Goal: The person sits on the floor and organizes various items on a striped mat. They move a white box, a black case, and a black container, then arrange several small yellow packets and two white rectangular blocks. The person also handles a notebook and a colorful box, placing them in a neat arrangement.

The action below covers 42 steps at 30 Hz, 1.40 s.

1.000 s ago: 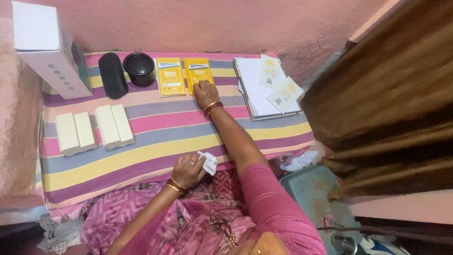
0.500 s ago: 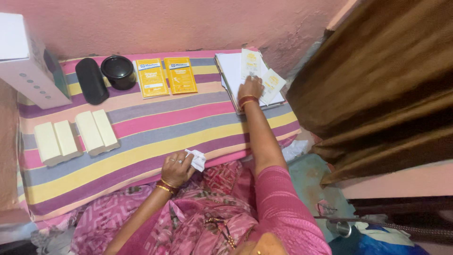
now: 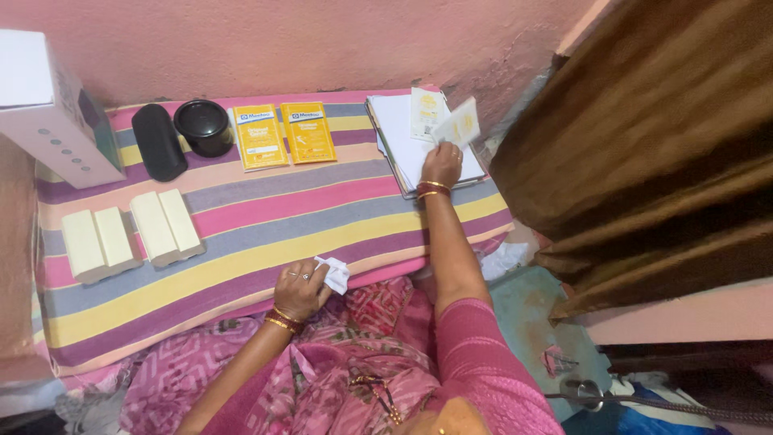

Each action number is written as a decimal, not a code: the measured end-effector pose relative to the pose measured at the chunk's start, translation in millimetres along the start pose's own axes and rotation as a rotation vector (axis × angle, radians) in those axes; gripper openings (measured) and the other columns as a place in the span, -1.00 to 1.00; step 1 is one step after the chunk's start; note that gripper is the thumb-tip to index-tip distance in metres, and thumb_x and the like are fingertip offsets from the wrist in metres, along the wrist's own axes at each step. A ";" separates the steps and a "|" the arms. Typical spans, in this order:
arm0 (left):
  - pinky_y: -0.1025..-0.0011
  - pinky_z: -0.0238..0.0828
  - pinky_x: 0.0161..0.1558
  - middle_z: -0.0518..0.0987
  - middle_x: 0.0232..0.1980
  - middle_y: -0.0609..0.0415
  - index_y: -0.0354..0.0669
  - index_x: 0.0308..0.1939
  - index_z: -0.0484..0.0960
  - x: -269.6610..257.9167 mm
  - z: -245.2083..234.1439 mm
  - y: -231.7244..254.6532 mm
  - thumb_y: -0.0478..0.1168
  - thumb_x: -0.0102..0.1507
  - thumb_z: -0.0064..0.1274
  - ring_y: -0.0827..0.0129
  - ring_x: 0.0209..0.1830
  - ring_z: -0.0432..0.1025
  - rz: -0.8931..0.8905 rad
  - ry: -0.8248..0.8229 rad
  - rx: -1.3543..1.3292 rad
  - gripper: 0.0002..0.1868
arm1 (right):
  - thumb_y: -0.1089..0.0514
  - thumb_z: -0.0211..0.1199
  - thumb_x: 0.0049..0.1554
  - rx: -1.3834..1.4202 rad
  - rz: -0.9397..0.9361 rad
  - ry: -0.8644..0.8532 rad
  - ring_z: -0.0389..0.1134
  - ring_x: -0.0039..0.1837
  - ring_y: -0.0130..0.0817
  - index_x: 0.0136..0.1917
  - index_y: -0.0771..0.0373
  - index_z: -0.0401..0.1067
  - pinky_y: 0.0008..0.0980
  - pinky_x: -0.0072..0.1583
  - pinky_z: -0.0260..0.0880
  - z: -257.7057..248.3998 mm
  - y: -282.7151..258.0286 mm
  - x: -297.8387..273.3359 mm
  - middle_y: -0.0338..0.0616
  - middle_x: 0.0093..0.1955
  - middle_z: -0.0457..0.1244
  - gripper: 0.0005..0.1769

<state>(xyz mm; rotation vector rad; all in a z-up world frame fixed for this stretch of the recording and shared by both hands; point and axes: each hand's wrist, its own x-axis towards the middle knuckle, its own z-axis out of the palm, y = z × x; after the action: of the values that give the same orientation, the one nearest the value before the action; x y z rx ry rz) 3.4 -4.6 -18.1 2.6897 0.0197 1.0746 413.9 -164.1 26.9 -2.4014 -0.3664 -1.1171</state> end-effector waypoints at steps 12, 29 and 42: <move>0.21 0.36 -0.04 0.60 -0.03 0.06 -0.06 0.01 0.62 -6.9 6.9 -5.4 0.03 0.13 0.25 0.24 -0.09 0.47 0.035 -0.007 0.021 -0.56 | 0.21 0.20 0.11 0.088 -0.546 -0.353 0.40 -0.01 -0.05 -0.22 0.14 0.44 -0.05 -0.01 0.40 78.4 -126.7 -27.0 -0.08 -0.17 0.36 -0.93; 0.22 0.37 -0.03 0.59 -0.04 0.05 -0.07 -0.01 0.62 0.6 -1.4 -0.8 0.04 0.14 0.25 0.24 -0.10 0.48 0.028 0.008 -0.001 -0.57 | 0.29 0.25 0.04 0.135 -0.257 -0.377 0.36 0.14 -0.05 -0.08 0.22 0.48 -0.08 0.14 0.40 86.5 -94.9 -8.8 -0.04 -0.03 0.36 -0.86; 0.21 0.37 -0.02 0.60 -0.03 0.03 -0.09 0.00 0.62 -0.4 0.3 0.2 0.05 0.14 0.25 0.22 -0.11 0.47 0.031 0.015 0.015 -0.55 | 0.25 0.10 0.23 -0.274 -0.099 -0.675 0.27 0.31 -0.02 0.10 0.18 0.46 0.02 0.25 0.30 50.7 -30.8 41.2 -0.01 0.19 0.30 -0.81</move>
<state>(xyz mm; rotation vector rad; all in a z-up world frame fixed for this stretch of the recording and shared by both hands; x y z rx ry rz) 3.3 -4.9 -18.5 2.7032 -0.0120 1.1086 460.0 -109.9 39.4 -2.9925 -0.5800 -0.3693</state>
